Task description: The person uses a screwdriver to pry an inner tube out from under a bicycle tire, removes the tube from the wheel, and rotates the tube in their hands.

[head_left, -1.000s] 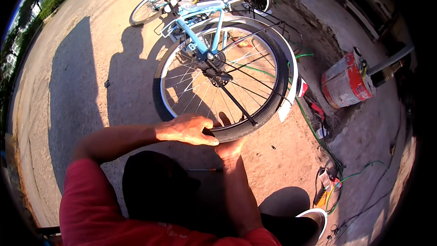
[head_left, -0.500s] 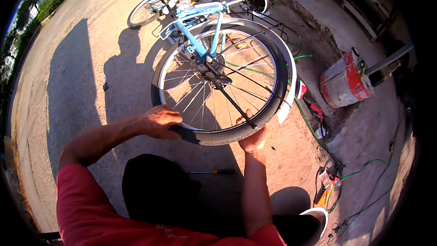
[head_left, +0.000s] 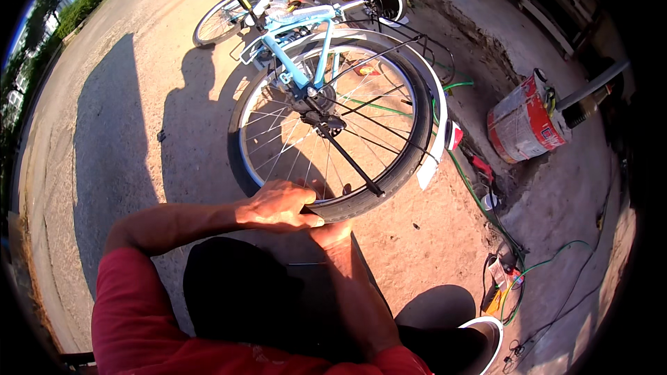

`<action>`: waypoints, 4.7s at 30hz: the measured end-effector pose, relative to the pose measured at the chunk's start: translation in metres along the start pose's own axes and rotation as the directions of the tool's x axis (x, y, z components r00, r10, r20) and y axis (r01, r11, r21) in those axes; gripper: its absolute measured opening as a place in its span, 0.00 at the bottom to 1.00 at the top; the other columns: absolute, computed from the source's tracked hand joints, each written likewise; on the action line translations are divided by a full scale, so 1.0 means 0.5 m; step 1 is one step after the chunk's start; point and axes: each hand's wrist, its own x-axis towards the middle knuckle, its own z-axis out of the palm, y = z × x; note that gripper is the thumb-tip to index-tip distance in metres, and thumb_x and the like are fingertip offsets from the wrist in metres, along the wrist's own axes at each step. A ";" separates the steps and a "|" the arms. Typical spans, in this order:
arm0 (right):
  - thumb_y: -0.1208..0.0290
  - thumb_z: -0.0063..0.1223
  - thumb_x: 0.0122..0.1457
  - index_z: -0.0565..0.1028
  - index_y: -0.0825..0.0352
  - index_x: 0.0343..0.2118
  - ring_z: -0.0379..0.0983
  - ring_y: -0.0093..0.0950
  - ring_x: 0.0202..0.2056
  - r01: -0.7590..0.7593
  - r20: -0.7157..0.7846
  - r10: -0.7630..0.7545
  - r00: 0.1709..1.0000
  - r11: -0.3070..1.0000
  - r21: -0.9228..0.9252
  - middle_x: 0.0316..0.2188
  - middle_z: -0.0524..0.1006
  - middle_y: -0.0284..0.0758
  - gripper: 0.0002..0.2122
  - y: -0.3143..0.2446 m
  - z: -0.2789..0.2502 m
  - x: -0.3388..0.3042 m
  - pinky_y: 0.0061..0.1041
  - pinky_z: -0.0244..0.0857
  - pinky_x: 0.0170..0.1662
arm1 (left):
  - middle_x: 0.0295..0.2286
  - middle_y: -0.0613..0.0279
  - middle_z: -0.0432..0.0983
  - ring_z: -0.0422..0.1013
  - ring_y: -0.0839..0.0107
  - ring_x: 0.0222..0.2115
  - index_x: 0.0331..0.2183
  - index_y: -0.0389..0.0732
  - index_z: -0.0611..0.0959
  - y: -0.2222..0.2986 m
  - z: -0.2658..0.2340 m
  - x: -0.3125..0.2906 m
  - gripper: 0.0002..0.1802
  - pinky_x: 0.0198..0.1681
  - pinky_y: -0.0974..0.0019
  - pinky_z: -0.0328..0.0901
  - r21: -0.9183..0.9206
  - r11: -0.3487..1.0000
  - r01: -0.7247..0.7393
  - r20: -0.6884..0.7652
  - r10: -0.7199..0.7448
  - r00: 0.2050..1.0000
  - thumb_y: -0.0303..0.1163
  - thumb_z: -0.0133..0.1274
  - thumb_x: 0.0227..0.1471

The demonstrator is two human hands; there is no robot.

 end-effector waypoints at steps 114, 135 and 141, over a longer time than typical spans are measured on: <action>0.31 0.42 0.57 0.77 0.64 0.31 0.74 0.38 0.43 -0.047 -0.156 0.045 0.987 0.999 -0.011 0.36 0.79 0.38 0.32 -0.030 0.024 0.007 0.42 0.65 0.52 | 0.28 0.62 0.77 0.70 0.71 0.31 0.32 0.36 0.83 -0.081 -0.068 0.066 0.27 0.35 0.62 0.64 -0.298 0.909 0.292 0.383 -0.167 0.909 0.55 0.58 0.53; 0.30 0.41 0.56 0.73 0.67 0.53 0.71 0.40 0.52 0.030 -0.037 -0.041 0.998 0.962 -0.270 0.53 0.74 0.42 0.40 -0.080 0.009 -0.005 0.40 0.67 0.54 | 0.29 0.69 0.77 0.69 0.79 0.30 0.38 0.36 0.83 -0.130 -0.002 0.100 0.15 0.33 0.72 0.64 -0.875 0.442 0.197 0.105 -0.225 0.969 0.38 0.58 0.58; 0.41 0.44 0.61 0.79 0.67 0.31 0.77 0.39 0.39 0.040 0.022 -0.038 0.999 0.995 -0.091 0.31 0.81 0.39 0.28 -0.094 -0.044 0.011 0.48 0.67 0.53 | 0.26 0.66 0.78 0.73 0.76 0.23 0.35 0.36 0.82 -0.265 -0.098 0.110 0.13 0.24 0.70 0.69 -0.913 0.386 0.129 -0.076 -0.474 0.877 0.37 0.60 0.56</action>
